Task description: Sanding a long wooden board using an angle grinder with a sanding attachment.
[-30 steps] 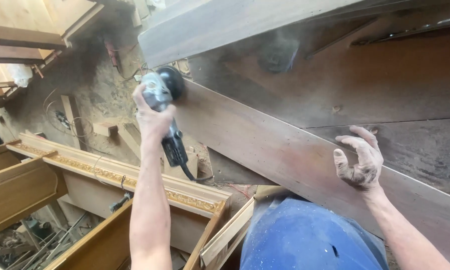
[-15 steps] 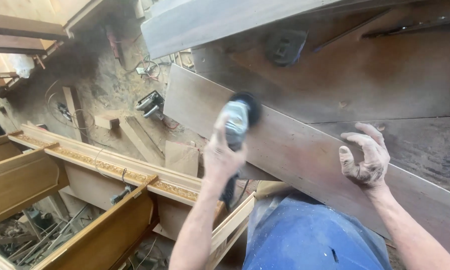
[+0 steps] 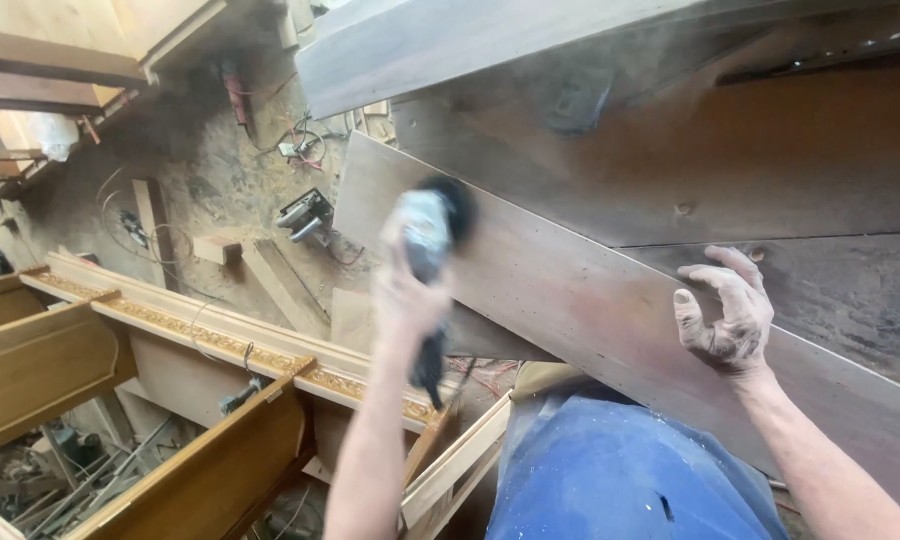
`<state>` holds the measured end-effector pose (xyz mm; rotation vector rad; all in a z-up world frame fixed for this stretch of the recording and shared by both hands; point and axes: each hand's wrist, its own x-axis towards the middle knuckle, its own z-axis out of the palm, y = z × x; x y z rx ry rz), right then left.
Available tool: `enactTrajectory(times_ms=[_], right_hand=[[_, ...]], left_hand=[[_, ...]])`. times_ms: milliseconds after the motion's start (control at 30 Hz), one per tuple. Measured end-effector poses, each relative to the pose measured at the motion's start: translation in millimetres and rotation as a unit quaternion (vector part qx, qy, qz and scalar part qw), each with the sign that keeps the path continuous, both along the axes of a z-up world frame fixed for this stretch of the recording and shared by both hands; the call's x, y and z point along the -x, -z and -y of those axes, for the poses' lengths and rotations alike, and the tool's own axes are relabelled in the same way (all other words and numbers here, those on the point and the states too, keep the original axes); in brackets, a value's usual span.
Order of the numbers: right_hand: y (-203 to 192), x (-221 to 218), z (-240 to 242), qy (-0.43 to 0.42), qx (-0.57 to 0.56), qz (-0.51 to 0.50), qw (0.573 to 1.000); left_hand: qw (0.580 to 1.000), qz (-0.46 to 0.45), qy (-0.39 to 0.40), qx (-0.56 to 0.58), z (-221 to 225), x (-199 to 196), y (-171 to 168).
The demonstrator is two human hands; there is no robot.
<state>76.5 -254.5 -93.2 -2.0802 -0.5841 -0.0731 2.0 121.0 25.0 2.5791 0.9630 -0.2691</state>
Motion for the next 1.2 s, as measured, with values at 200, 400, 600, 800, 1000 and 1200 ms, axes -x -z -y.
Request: enactTrajectory(times_ms=[200,400,600,800,1000,1200], right_hand=[[0,-1,-3,-0.007,0.006,0.001,1.0],[-3,-2,-6,-0.007,0.016,0.014,1.0],[17,-4,0,0.018,-0.034,0.028,0.999],[10,-5,0,0.02,-0.059,0.013,0.998],[-1,-7,1,0.042,-0.103,-0.01,0.994],[5,-7,0,0.059,-0.123,-0.02,0.99]], left_hand=[[1.0,-0.007,0.015,-0.017,-14,0,4],[0.974,0.009,-0.219,0.056,-90,-42,-28],[0.992,0.034,-0.114,0.033,-63,-22,9],[0.995,0.066,-0.07,0.018,-2,-22,-7],[0.995,-0.005,0.09,0.033,140,24,20],[0.982,-0.003,0.163,0.094,132,-3,6]])
